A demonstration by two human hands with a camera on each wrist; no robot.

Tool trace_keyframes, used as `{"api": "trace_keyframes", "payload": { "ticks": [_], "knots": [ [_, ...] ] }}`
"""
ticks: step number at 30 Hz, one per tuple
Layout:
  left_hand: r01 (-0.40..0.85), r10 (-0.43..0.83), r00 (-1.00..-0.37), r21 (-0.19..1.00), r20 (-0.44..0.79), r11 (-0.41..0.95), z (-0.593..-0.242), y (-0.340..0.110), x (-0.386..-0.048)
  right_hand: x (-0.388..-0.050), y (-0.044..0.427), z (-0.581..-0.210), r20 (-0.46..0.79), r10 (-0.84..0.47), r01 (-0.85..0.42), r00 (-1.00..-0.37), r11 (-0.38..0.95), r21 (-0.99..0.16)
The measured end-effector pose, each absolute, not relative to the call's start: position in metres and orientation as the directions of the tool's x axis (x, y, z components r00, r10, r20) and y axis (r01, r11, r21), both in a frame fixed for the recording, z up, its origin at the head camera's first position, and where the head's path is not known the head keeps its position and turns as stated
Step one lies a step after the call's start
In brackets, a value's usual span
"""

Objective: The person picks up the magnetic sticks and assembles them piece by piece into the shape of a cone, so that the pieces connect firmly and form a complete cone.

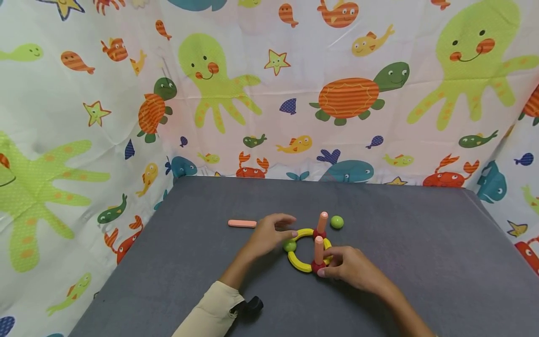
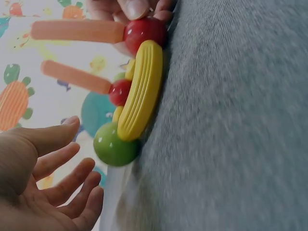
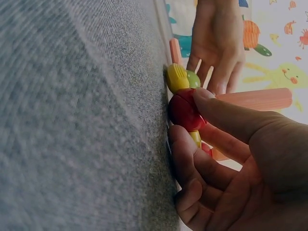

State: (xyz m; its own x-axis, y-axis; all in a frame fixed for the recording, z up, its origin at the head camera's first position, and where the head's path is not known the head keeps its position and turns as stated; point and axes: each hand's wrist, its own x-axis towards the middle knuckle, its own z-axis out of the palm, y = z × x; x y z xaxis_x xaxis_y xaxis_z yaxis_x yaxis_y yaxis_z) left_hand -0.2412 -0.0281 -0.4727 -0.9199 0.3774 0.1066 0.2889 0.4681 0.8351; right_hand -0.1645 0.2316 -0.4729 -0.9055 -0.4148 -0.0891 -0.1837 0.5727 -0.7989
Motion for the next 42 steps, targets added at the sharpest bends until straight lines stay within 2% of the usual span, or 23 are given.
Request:
{"api": "trace_keyframes", "payload": {
  "ticks": [17, 32, 42],
  "knots": [
    [0.277, 0.310, -0.938, 0.868, 0.152, 0.412, -0.469, -0.080, -0.242, -0.164, 0.233, -0.474, -0.116, -0.422, -0.159, -0.899, 0.563, -0.811],
    [0.259, 0.153, -0.965, 0.879, 0.215, 0.401, -0.462, -0.117, -0.251, -0.165, 0.234, -0.477, -0.131, -0.421, -0.141, -0.898, 0.555, -0.819],
    [0.173, 0.089, -0.985, 0.869, 0.149, 0.463, -0.464, -0.135, -0.253, -0.165, 0.233, -0.476, -0.129, -0.416, -0.144, -0.900, 0.562, -0.814]
  ]
}}
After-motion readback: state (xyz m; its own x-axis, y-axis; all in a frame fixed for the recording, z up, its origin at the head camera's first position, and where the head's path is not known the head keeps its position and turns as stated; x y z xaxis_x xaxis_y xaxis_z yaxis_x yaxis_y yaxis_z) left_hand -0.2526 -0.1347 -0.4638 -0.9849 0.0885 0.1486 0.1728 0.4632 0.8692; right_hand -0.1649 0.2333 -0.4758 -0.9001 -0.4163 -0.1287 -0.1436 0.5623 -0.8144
